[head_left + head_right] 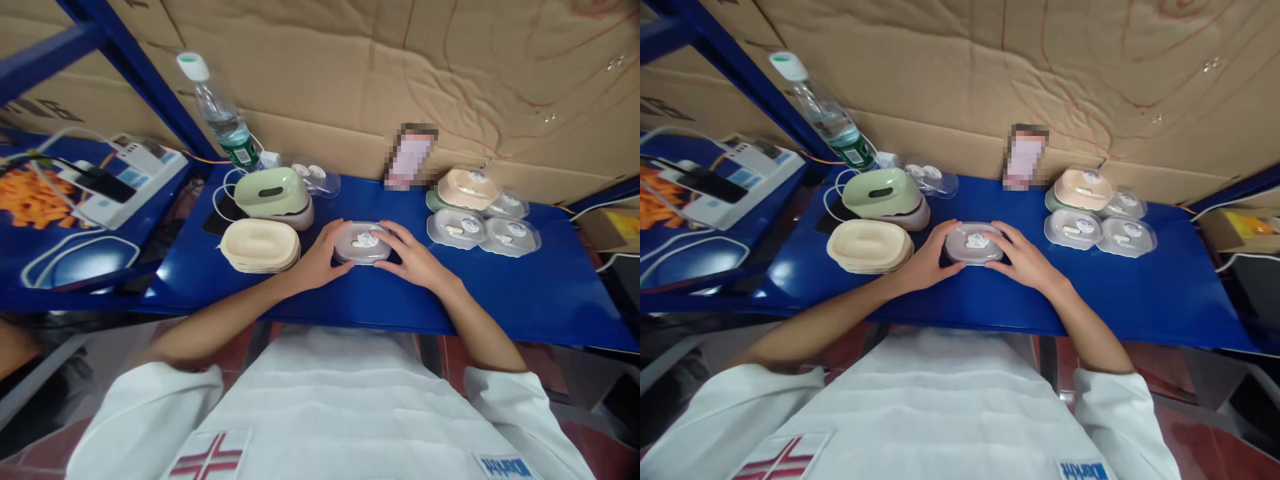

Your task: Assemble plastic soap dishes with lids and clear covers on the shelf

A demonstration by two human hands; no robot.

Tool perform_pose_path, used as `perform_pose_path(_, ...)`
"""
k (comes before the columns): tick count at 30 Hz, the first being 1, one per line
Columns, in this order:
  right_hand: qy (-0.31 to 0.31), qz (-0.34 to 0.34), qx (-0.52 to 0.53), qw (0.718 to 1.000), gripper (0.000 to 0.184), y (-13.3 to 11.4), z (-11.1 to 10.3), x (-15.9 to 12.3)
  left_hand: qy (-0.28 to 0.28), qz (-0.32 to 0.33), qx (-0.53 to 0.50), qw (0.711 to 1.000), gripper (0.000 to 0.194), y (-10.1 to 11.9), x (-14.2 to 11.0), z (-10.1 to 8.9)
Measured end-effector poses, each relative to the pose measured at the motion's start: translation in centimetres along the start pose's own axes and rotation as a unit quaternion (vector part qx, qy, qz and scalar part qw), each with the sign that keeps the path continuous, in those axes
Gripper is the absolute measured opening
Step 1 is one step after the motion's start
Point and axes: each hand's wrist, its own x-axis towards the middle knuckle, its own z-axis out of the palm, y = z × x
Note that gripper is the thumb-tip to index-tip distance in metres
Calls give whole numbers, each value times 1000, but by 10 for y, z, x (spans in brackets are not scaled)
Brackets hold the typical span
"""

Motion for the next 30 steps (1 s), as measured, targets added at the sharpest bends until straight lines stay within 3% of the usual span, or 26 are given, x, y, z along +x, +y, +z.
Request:
perform_pose_path(10,-44,22,-21,999,82,-15,-9,-9,-15,-13,22,1000,87,-1,-2,-3)
perform_pose_path(21,-68,22,124,990,81,-1,-14,-6,-14,-36,33,999,87,6,-3,-5)
perform_pose_path(27,-62,29,66,995,84,-7,-2,-3,-30,-33,49,998,84,7,-6,-5)
perform_pose_path(30,-53,-3,28,998,77,-9,-13,-1,-20,-17,24,999,89,6,-9,-1)
